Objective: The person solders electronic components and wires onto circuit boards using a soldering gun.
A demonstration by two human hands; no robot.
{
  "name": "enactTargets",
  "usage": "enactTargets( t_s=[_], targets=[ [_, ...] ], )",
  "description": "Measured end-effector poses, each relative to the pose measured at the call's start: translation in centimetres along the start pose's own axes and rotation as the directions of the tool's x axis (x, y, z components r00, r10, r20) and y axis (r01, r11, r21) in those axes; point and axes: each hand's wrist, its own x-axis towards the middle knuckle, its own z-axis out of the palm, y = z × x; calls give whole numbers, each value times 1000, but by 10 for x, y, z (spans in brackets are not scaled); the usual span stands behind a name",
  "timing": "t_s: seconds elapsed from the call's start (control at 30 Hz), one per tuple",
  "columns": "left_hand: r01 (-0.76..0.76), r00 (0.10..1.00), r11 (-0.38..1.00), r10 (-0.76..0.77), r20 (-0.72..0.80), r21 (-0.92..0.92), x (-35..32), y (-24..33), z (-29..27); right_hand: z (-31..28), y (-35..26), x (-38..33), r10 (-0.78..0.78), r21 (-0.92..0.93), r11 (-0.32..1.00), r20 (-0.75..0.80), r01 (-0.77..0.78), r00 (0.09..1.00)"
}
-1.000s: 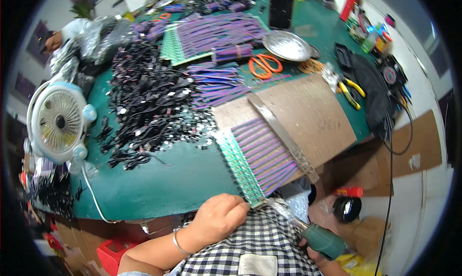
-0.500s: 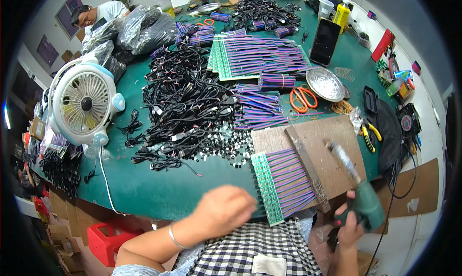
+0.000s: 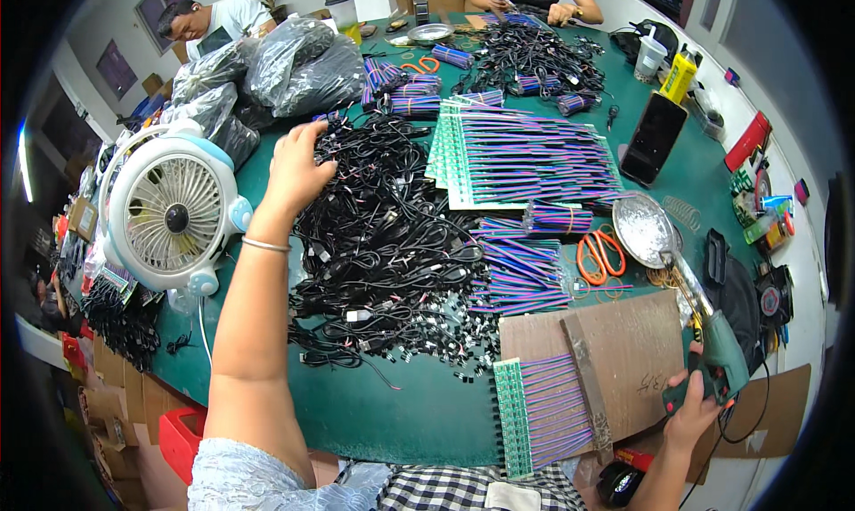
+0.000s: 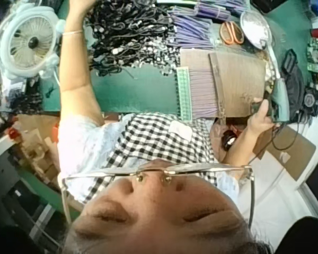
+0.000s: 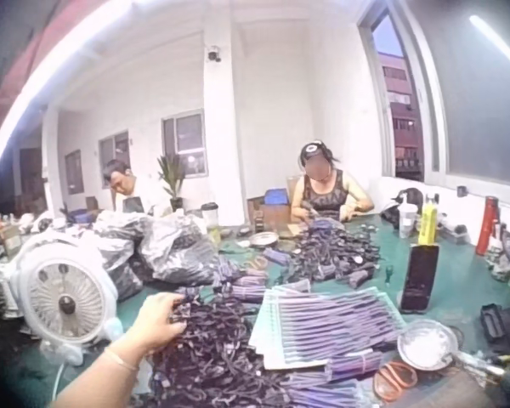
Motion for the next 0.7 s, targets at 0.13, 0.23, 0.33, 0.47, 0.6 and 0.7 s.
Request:
enactTargets(
  t_s=[0.13, 0.23, 0.33, 0.47, 0.6, 0.7],
  targets=[
    [-287, 942, 958, 279, 184, 15, 38, 41, -15, 1, 2, -6, -8, -73, 997, -12, 7, 1000],
    [-252, 891, 968, 235, 388, -8, 64, 45, 8, 13, -1, -6, 43, -48, 998, -28, -45, 999],
    [-217, 753, 939, -14, 658, 267, 72, 52, 11, 26, -7, -11, 36, -41, 998, -28, -37, 999],
    [-162, 526, 933, -193, 828, 320, 82, 49, 8, 19, -5, -18, 12, -66, 998, -13, -13, 1000],
    [-241, 606, 879, -195, 771, 412, 78, 52, 28, 21, -1, -20, 129, -19, 991, -83, -131, 988],
    [-175, 605, 895, -231, 762, 410, 87, 49, 34, 25, -4, -24, 105, 1, 994, -63, -105, 992]
  ],
)
